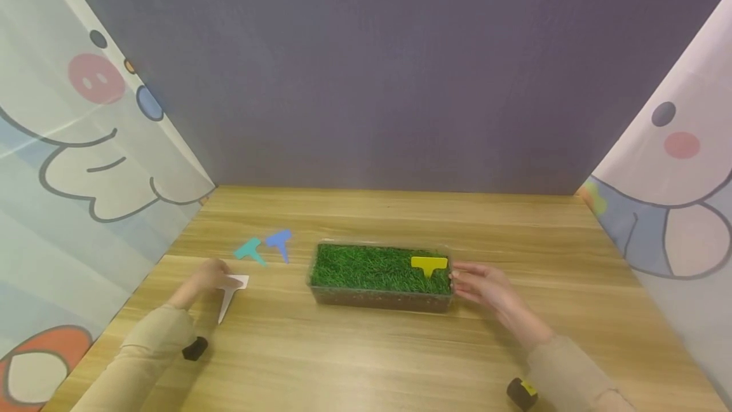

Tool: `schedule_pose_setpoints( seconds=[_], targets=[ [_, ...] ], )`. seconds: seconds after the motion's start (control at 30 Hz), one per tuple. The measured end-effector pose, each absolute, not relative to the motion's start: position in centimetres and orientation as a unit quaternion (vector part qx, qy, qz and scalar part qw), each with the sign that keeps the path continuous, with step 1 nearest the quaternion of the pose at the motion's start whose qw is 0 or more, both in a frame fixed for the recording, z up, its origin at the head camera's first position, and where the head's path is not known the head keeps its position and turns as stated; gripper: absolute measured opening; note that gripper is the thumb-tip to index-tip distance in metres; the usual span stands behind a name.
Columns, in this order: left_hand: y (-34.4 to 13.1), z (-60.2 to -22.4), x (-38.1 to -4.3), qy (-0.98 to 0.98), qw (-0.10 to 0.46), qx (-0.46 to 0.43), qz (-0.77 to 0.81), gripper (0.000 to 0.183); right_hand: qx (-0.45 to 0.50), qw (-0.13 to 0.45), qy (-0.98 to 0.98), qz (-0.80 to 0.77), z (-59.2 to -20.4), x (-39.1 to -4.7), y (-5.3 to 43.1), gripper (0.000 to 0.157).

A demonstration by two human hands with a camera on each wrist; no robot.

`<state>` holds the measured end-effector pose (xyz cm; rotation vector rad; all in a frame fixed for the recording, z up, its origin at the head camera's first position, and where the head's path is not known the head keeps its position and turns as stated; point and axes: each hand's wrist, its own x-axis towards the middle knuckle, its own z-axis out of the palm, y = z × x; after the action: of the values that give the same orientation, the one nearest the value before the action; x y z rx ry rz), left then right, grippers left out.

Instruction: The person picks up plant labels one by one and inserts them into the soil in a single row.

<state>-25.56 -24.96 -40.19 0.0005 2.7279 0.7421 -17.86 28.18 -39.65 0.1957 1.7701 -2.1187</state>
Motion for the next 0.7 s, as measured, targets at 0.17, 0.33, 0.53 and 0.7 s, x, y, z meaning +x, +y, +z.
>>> schedule_pose_setpoints(
  seconds=[0.17,0.33,0.53,0.7],
  targets=[
    [-25.2,-40.4,-25.7,0.938,0.167,-0.007,0.304,0.037,0.070,0.185,0.631,-0.750,-39.6,-17.9,28.1,0.030],
    [-25.3,-40.6,-25.8,0.922,0.176,-0.021,0.344,0.037,0.067,0.185,0.630,-0.752,-39.6,-17.8,28.2,0.028],
    [-25.7,-41.3,-26.0,0.884,0.192,-0.059,0.422,0.036,0.081,0.184,0.627,-0.753,-39.7,-17.8,28.2,0.024],
    [-25.7,-41.3,-26.0,0.857,0.204,-0.054,0.470,0.033,0.087,0.182,0.626,-0.754,-39.7,-17.8,28.1,0.025]
  ],
)
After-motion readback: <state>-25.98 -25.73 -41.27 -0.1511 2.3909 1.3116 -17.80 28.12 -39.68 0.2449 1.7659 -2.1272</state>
